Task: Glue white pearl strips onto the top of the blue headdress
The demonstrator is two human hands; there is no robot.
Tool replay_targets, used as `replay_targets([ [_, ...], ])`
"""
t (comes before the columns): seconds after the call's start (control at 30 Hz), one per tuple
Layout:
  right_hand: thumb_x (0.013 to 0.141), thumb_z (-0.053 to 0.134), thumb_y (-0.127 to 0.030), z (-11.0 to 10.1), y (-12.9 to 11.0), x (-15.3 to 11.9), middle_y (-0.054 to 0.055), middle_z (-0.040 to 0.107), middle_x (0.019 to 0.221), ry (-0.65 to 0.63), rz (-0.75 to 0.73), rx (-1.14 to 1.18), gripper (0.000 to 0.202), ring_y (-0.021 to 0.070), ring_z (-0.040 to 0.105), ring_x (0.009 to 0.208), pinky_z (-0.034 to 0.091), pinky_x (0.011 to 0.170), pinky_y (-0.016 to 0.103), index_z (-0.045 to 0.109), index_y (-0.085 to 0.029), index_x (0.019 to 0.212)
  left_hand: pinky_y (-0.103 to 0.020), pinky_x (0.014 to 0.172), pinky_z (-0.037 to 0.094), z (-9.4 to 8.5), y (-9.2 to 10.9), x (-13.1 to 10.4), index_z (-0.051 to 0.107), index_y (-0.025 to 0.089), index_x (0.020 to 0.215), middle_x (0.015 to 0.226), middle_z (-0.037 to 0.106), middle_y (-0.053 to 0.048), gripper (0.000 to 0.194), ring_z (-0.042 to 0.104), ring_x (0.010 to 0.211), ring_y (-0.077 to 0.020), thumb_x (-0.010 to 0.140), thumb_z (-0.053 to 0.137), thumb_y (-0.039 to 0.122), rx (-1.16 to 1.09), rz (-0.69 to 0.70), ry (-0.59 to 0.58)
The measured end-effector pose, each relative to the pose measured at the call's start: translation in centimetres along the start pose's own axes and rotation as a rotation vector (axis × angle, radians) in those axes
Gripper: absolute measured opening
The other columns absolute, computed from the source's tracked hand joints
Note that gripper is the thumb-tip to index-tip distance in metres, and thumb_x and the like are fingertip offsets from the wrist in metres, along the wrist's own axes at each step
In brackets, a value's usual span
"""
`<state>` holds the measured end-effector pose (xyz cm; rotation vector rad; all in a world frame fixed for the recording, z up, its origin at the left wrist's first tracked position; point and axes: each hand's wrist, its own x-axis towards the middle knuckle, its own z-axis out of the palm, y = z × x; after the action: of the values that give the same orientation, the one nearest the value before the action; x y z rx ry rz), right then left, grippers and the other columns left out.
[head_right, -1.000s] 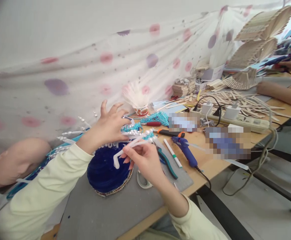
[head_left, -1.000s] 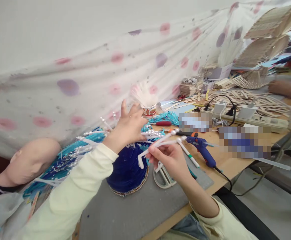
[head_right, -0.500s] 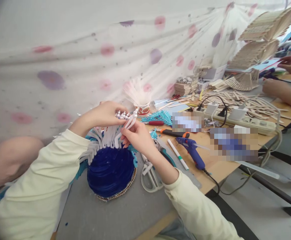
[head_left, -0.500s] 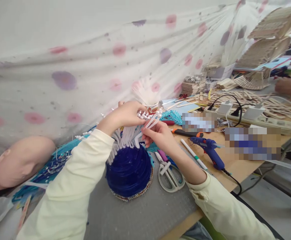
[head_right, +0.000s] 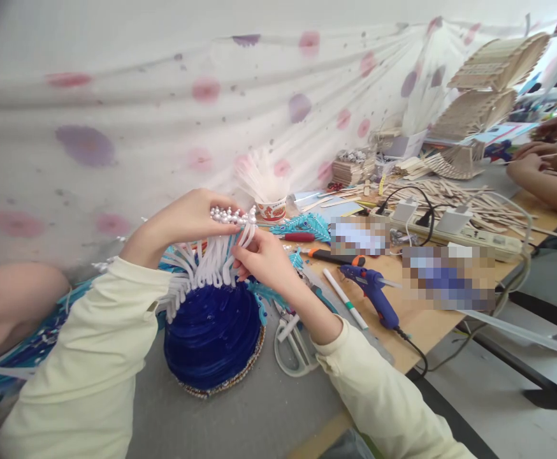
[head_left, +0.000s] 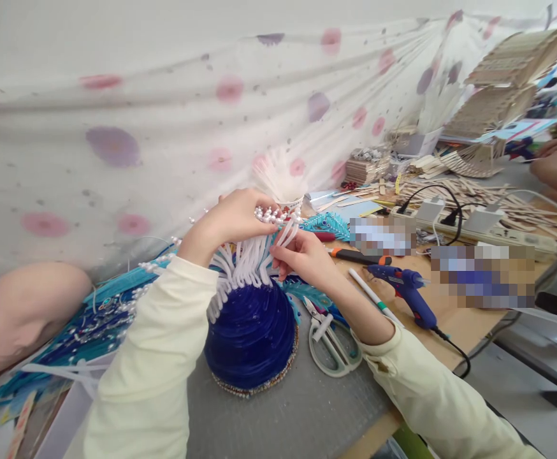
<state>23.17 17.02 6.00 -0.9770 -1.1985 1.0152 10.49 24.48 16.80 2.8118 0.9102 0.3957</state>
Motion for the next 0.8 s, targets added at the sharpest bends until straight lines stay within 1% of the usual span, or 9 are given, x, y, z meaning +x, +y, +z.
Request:
replay_targets([
  [0.13, 0.076, 0.063, -0.014, 0.1, 0.4, 0.3, -0.006, 0.064, 0.053, 0.008, -0.001, -0.026, 0.011, 0.0094, 0.059, 0.037, 0.050, 0.036, 0.017, 0.055, -0.020, 0.072, -0.029, 0.073, 0.047, 0.1, 0.1, -0.1, 0.080, 0.018, 0.096, 0.092, 0.080, -0.005, 0.025, 0.071, 0.091, -0.0251, 0.077, 0.067, 0.029, -0.014, -0.015, 0.004],
  [0.3, 0.078, 0.061, -0.017, 0.3, 0.7, 0.1, -0.004, 0.065, 0.055, -0.011, -0.024, -0.076, 0.007, 0.0123, 0.063, 0.041, 0.054, 0.041, 0.022, 0.055, -0.021, 0.076, -0.030, 0.078, 0.049, 0.0, 0.3, -0.2, 0.080, 0.018, 0.098, 0.100, 0.080, -0.005, 0.028, 0.071, 0.094, -0.0241, 0.075, 0.065, 0.021, -0.017, -0.029, 0.031],
  [0.47, 0.081, 0.060, -0.017, 0.2, 0.7, -0.3, -0.004, 0.064, 0.057, -0.030, -0.125, -0.189, 0.012, 0.0131, 0.064, 0.045, 0.052, 0.046, 0.024, 0.053, -0.022, 0.073, -0.030, 0.081, 0.051, 0.2, 0.4, -0.3, 0.079, 0.018, 0.097, 0.101, 0.080, -0.004, 0.028, 0.071, 0.098, -0.0245, 0.074, 0.063, 0.019, -0.010, -0.019, 0.055],
  [0.63, 0.085, 0.058, -0.016, 0.2, 1.0, -0.6, -0.004, 0.064, 0.056, 0.006, -0.231, -0.321, 0.013, 0.0146, 0.064, 0.050, 0.049, 0.054, 0.025, 0.054, -0.022, 0.074, -0.032, 0.083, 0.051, 0.4, 0.4, -0.4, 0.079, 0.019, 0.096, 0.101, 0.080, -0.005, 0.027, 0.071, 0.099, -0.0259, 0.075, 0.064, 0.020, -0.002, -0.027, 0.077],
  [0.8, 0.088, 0.057, -0.016, 0.3, 1.1, -0.7, -0.004, 0.063, 0.058, 0.011, -0.287, -0.409, 0.015, 0.0150, 0.061, 0.053, 0.046, 0.056, 0.026, 0.053, -0.023, 0.075, -0.034, 0.085, 0.051, 0.3, 0.7, -0.8, 0.080, 0.019, 0.099, 0.101, 0.080, -0.006, 0.030, 0.071, 0.101, -0.0281, 0.074, 0.064, 0.019, 0.005, -0.071, 0.084],
])
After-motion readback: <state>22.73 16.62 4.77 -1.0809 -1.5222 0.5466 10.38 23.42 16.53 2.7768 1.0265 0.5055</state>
